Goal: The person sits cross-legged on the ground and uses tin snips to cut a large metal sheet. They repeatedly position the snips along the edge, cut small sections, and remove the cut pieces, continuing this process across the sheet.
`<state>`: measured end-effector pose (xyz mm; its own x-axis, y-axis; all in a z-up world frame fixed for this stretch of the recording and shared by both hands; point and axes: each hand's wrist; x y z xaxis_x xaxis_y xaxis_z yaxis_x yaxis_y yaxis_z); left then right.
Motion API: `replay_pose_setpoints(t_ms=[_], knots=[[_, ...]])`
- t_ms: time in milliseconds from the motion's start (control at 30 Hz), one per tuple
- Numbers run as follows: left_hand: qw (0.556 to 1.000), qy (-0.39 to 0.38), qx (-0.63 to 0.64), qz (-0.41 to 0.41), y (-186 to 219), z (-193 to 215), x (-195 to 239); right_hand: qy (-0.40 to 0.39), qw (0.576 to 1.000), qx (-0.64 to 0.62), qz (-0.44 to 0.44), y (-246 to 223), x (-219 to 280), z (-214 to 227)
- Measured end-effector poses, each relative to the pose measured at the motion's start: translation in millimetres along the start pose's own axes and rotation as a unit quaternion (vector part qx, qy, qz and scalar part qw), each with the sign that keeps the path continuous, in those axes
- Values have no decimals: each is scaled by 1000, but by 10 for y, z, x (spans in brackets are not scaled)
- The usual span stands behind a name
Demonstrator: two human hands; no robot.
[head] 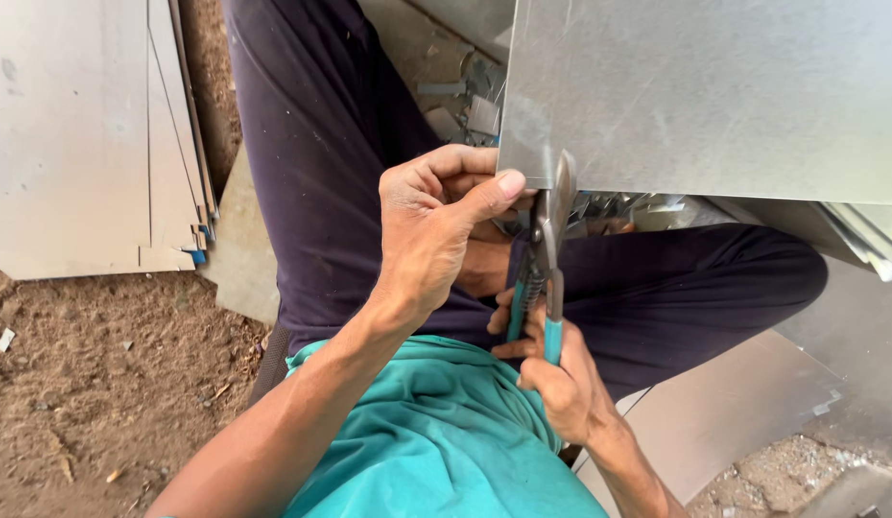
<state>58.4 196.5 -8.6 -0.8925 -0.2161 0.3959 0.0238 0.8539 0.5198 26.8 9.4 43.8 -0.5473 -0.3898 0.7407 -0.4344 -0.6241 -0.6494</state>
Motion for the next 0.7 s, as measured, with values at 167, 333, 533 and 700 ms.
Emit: replay_pose_setpoints(t_ms=[167,333,533,700], knots=[[1000,4,15,15,4,-3,17,-1,999,33,-30,-137,-2,94],[999,16,-3,32,113,-104,2,3,990,93,-102,-193,-10,139],[999,20,-2,34,20,-23,27,43,991,119,-43,-26,-48,141],[998,25,-56,4,116,-101,-70,67,994,87,-11,76,-69,78]])
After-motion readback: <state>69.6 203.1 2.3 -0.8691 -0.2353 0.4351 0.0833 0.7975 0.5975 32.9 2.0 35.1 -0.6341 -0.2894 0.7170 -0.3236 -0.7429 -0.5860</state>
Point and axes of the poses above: each hand's wrist, its own x-axis away from the middle knuckle, its own z-axis out of the back of the hand, y = z × x, and after that the axes turned 15 degrees about x, right-handed
